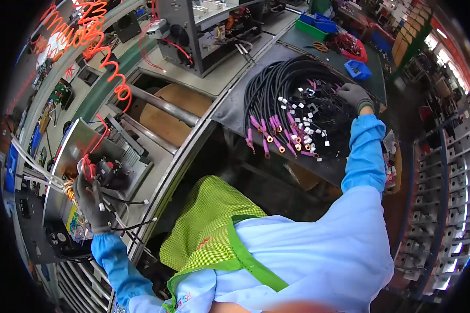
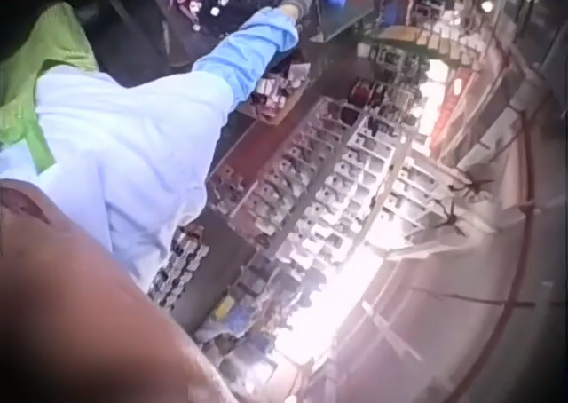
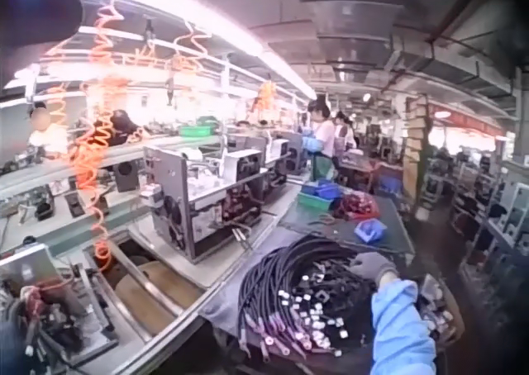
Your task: Assemble electronic components and wiring onto a metal chassis using power tools.
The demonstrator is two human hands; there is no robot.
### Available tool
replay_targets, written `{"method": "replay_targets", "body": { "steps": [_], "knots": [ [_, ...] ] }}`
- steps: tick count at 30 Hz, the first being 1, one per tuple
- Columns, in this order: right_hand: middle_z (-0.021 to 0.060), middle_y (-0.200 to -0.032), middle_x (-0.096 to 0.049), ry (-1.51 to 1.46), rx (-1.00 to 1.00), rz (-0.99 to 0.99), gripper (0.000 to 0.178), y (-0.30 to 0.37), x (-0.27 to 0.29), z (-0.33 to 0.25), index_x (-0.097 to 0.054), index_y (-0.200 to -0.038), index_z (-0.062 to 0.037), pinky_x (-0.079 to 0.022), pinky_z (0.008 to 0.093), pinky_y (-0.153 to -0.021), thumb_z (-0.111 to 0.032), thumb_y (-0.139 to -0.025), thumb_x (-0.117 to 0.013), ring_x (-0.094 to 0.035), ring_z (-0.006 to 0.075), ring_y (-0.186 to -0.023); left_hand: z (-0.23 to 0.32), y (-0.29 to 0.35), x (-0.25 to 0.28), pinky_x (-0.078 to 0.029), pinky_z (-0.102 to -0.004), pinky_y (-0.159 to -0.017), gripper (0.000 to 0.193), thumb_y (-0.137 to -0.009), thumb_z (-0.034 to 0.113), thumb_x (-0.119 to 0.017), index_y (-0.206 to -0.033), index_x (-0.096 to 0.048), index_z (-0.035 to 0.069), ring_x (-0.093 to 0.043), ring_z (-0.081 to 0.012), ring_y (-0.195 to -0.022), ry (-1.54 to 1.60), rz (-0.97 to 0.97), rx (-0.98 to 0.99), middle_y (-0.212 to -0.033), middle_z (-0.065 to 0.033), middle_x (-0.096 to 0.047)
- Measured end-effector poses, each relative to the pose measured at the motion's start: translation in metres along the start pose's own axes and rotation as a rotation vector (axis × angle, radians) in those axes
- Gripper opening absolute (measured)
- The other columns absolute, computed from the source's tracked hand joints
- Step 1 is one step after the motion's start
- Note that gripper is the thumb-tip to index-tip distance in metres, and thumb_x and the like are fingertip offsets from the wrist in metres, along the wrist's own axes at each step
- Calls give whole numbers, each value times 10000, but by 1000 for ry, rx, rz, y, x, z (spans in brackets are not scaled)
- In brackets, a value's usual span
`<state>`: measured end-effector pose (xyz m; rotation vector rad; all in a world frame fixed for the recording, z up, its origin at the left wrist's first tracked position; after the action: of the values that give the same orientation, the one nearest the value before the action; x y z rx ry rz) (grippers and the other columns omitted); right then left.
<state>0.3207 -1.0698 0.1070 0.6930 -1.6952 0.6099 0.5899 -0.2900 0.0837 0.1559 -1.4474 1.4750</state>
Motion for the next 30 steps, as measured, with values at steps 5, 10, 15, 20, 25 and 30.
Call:
{"method": "replay_targets", "body": {
  "steps": [5, 10, 15, 20, 25, 30],
  "knots": [
    [154, -962, -668, -142, 45, 96, 324, -9, -27, -13, -687, -943, -90, -477, 398, -839, -359, -766, -648, -622, 320, -945, 22, 48, 16, -427, -390, -937, 386, -880, 120, -583, -1239, -508, 0, -525, -336, -1121, -50, -103, -47, -1200, -199, -539],
    [113, -1114, -627, 469, -81, 311, 368, -3, -48, -55, -650, -1042, -121, -475, 464, -878, -381, -783, -627, -608, 317, -1007, 68, 82, 27, -488, -377, -727, 185, -844, 120, -613, -998, -615, 18, -619, -317, -848, 67, -432, -67, -961, -150, -631],
    [146, -1134, -631, 402, -151, 100, 415, -43, -75, 53, -632, -1093, -109, -466, 493, -884, -418, -920, -414, -582, 343, -1098, 127, 78, 16, -485, -399, -735, 186, -833, 161, -623, -975, -635, 42, -618, -343, -859, 282, -826, -12, -935, -157, -635],
    [206, -929, -638, 73, 37, 748, 365, -23, 41, 4, -627, -978, -108, -474, 498, -733, -401, -946, -411, -595, 431, -885, 173, 51, -18, -486, -398, -771, 221, -824, 167, -624, -1008, -620, 45, -605, -359, -880, 417, -827, -213, -946, -170, -625],
    [185, -895, -633, -3, 410, 676, 301, 83, 122, -122, -618, -960, -74, -466, 448, -706, -341, -945, -479, -603, 390, -863, 247, 10, -54, -424, -402, -950, 498, -826, 210, -646, -1268, -491, 40, -509, -366, -1144, 623, -650, -344, -1268, -207, -497],
    [171, -789, -597, -107, 945, 472, 220, 109, 79, -235, -614, -886, -61, -443, 445, -655, -273, -900, -554, -584, 378, -771, 302, -17, -82, -384, -464, -1005, 779, -722, 383, -761, -1314, -430, 0, -437, -449, -1213, 568, -117, -513, -1323, -249, -428]
  ]
}}
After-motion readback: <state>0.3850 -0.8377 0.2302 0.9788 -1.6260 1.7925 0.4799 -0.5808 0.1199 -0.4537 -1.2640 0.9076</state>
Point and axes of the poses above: each hand's wrist, its own y-axis away from the middle knuckle, its own x-axis out of the back of the hand, z = x × y, the point moved 1 cm from there along -y, towards the middle knuckle
